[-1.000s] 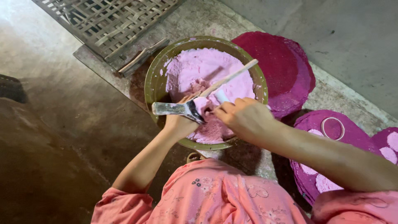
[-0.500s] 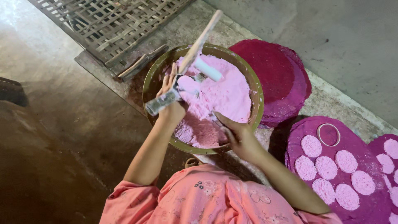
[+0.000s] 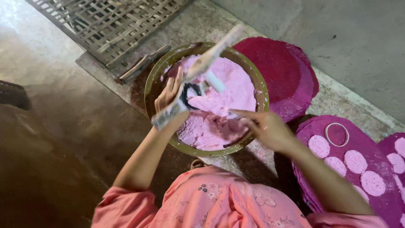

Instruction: The person sits at a low table and uses a hand press tool to squeeze pink batter into round discs onto magenta boards. They refill the press with batter from a large basin, scrape and wipe the tool, place discs in rows, and stack finished boards of discs.

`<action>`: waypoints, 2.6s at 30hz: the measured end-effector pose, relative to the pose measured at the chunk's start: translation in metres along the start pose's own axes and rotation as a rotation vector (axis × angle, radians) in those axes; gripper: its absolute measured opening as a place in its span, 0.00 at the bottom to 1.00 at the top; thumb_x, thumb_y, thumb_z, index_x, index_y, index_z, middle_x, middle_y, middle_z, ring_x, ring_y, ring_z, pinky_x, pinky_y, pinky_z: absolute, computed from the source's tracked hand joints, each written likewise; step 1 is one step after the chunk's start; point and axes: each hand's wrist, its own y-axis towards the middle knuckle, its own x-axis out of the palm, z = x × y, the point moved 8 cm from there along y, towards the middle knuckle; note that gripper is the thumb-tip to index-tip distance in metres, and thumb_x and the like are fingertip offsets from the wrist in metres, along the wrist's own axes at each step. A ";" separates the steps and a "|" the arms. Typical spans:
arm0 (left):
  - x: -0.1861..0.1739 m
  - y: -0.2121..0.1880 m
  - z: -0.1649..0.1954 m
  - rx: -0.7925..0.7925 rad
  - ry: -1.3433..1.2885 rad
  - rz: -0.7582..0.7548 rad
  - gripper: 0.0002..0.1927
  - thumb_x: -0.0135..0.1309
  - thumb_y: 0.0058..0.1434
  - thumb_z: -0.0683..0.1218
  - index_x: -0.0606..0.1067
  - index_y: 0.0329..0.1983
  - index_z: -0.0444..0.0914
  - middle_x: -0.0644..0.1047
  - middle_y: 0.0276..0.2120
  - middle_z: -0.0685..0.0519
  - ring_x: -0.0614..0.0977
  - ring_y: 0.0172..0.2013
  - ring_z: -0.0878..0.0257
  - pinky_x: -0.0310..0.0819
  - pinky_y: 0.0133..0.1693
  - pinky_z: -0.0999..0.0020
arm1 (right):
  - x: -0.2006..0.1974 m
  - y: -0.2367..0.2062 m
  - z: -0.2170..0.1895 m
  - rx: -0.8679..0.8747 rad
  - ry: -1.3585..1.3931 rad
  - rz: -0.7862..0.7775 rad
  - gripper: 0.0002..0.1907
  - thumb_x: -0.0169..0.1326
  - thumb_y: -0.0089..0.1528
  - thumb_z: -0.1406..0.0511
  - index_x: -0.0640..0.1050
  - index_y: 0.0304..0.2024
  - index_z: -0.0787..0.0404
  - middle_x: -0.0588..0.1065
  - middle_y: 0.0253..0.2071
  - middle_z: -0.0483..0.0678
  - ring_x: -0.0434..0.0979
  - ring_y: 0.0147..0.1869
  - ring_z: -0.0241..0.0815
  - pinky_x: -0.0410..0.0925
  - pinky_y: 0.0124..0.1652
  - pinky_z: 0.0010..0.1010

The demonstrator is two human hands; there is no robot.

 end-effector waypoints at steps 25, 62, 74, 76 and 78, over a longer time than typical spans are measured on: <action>0.014 -0.024 0.037 0.002 -0.638 -0.246 0.14 0.66 0.56 0.46 0.78 0.43 0.38 0.81 0.36 0.51 0.83 0.36 0.56 0.77 0.42 0.64 | -0.032 0.009 -0.149 -0.420 -1.178 0.148 0.05 0.53 0.60 0.66 0.77 0.38 0.58 0.75 0.30 0.45 0.80 0.29 0.40 0.72 0.26 0.30; -0.020 0.006 0.000 -0.098 -0.466 0.126 0.12 0.59 0.62 0.42 0.79 0.49 0.38 0.81 0.51 0.45 0.83 0.54 0.51 0.76 0.59 0.59 | 0.023 -0.007 -0.028 -0.301 0.095 0.227 0.38 0.47 0.60 0.80 0.65 0.72 0.54 0.74 0.41 0.54 0.76 0.39 0.47 0.71 0.41 0.35; -0.028 0.018 0.023 0.057 -0.045 0.132 0.23 0.57 0.57 0.46 0.77 0.57 0.38 0.65 0.72 0.40 0.72 0.65 0.36 0.73 0.59 0.47 | 0.037 0.001 -0.004 -0.179 0.367 0.105 0.32 0.44 0.62 0.78 0.72 0.69 0.57 0.77 0.26 0.49 0.73 0.27 0.35 0.69 0.30 0.26; -0.024 0.016 0.026 0.064 0.017 0.117 0.28 0.62 0.55 0.52 0.76 0.57 0.37 0.61 0.70 0.37 0.69 0.62 0.30 0.70 0.56 0.40 | 0.030 0.013 0.013 -0.121 0.508 0.081 0.26 0.43 0.67 0.75 0.74 0.66 0.57 0.79 0.28 0.43 0.73 0.26 0.30 0.70 0.27 0.23; -0.013 0.011 0.032 0.063 0.013 0.100 0.27 0.63 0.55 0.51 0.76 0.57 0.38 0.56 0.72 0.35 0.67 0.64 0.27 0.70 0.57 0.41 | 0.033 0.027 0.029 0.016 0.490 0.113 0.25 0.44 0.68 0.71 0.71 0.67 0.55 0.77 0.24 0.44 0.71 0.21 0.32 0.68 0.24 0.24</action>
